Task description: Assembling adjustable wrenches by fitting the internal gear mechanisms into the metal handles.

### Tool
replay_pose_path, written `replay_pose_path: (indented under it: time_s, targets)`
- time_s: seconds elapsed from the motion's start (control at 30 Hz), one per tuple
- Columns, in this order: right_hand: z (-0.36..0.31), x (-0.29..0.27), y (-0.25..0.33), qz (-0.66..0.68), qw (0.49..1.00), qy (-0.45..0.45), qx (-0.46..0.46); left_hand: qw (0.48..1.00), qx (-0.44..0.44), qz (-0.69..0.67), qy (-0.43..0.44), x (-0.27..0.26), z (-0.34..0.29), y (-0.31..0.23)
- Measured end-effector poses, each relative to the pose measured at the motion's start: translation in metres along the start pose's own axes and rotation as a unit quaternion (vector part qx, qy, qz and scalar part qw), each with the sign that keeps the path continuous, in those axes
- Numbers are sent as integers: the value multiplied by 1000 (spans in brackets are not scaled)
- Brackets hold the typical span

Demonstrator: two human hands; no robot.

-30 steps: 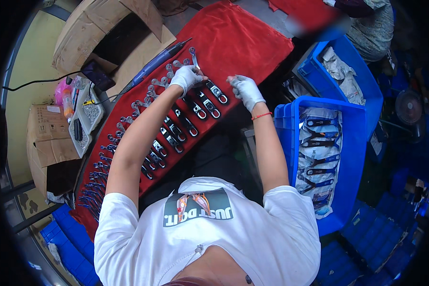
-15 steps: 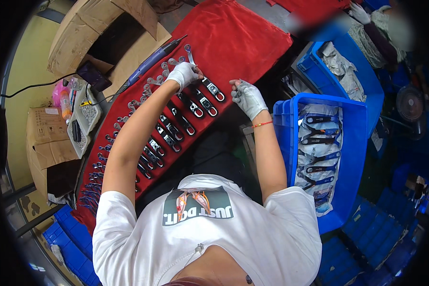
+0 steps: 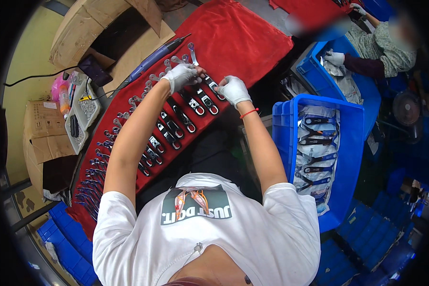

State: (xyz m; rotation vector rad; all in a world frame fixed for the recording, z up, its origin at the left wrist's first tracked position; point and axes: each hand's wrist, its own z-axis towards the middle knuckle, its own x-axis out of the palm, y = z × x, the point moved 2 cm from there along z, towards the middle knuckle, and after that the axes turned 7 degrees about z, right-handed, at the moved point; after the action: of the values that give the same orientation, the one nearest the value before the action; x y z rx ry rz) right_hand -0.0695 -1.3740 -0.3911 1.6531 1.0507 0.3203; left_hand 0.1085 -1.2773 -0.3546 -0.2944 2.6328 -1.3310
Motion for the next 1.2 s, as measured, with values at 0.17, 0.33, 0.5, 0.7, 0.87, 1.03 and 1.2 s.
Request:
replay_pose_path:
  time_s: [0.17,0.33,0.5,0.7,0.87,1.03,1.2]
  targets:
    - [2,-5,3,-18,999,13,31,991,5,-122,47,-10,-23,11]
    - [0,-8,18,-64,997,18,29,994,-28,-108,-1,-14,-33,18]
    - [-5,-11,32,-100,994,38,30,987,-23,-159,-22,-10,-40,22]
    - [0,-12,24,-142,988,41,32,981,5,-194,15,-10,-37,36]
    - [-8,-23,3,337,933,97,83,998,37,-11,-48,-2,-34,35]
    - [-42,-29,-9,528,836,119,91,958,85,260,-87,4,-24,28]
    - [-66,-29,-8,562,816,112,80,899,44,429,-82,2,-15,12]
